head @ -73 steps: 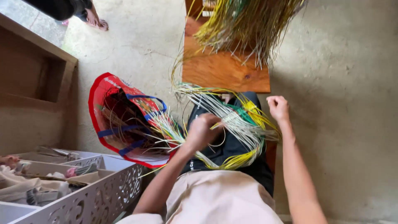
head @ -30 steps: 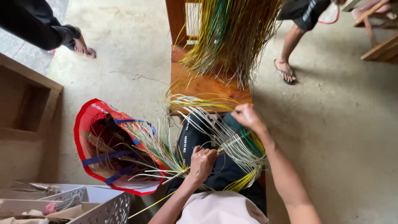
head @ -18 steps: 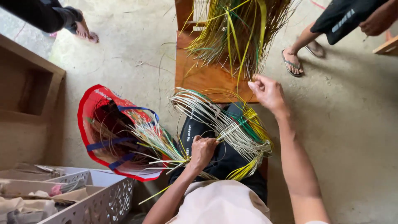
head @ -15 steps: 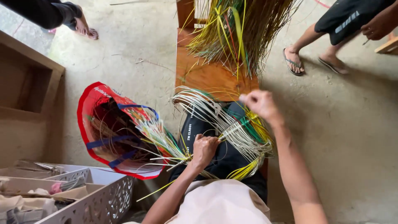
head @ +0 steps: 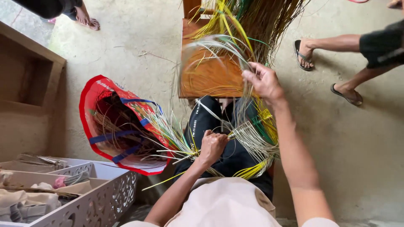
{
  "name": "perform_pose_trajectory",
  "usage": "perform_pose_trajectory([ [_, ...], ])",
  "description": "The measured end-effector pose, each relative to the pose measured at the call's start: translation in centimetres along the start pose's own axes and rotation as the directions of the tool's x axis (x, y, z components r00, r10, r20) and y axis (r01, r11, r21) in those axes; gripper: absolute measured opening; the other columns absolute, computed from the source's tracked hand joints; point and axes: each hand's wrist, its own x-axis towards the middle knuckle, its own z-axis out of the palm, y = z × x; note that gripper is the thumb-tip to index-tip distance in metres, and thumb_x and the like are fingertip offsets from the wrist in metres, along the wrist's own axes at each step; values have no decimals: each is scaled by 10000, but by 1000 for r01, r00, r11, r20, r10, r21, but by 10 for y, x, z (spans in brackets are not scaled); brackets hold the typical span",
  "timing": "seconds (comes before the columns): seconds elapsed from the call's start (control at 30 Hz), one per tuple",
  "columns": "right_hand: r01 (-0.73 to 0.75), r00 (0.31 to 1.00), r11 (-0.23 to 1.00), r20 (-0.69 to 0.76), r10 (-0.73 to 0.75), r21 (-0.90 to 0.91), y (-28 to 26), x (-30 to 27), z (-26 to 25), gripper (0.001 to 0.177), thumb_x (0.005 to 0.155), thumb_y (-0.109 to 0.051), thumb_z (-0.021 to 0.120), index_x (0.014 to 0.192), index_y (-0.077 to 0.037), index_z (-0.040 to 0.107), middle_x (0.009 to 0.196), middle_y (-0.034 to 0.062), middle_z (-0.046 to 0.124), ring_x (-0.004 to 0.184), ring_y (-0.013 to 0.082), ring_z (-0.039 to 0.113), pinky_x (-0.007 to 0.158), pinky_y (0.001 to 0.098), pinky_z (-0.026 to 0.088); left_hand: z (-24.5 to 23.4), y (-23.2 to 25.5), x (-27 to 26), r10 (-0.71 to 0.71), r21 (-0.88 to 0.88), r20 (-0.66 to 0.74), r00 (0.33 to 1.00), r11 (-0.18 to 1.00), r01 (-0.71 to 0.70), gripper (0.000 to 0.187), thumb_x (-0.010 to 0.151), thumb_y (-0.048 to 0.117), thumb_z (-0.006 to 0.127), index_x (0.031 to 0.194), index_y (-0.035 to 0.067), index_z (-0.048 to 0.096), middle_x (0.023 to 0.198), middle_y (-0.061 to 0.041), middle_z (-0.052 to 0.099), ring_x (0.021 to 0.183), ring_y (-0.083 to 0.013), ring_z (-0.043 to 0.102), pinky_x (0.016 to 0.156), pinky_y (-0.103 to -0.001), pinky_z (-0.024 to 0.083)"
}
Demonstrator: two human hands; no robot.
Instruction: Weaving colorful plastic fibers together on a wooden block to create a patterned structure
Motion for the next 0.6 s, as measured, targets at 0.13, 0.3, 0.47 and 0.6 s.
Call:
perform_pose_trajectory([
  [0.13,20,988,955,154,28,-298,-12,-28,-26,460,977,-351,762,1286,-16,698,1066,165,707,1005,267,679,908,395,571,4,-9,-6,-37,-4,-13,999,999,37,164,969,331,691,857,213,709,655,20,659,650,-191,675,879,-322,437],
  [0.3,-126,927,709,172,333,-694,89,-54,-53,230,899,-337,721,1037,-177,812,1011,129,765,1004,347,718,868,486,574,6,-11,-4,-14,-23,-29,999,1000,14,174,967,332,687,840,214,702,640,15,653,632,-204,668,856,-345,446],
  [0.47,-220,760,473,155,632,-853,127,-50,-39,292,803,-473,679,943,-258,818,948,72,783,1017,378,726,893,512,579,6,-7,-6,-10,-12,-28,1000,1000,9,183,972,360,669,836,238,691,640,33,649,633,-189,668,871,-334,446],
  [0.6,-213,764,572,230,603,-792,173,-40,-43,234,727,-402,753,885,-236,804,803,82,765,891,349,737,800,486,569,3,-5,-3,-12,-13,-41,999,1000,12,192,966,354,682,825,225,692,634,25,653,628,-201,672,855,-335,447],
])
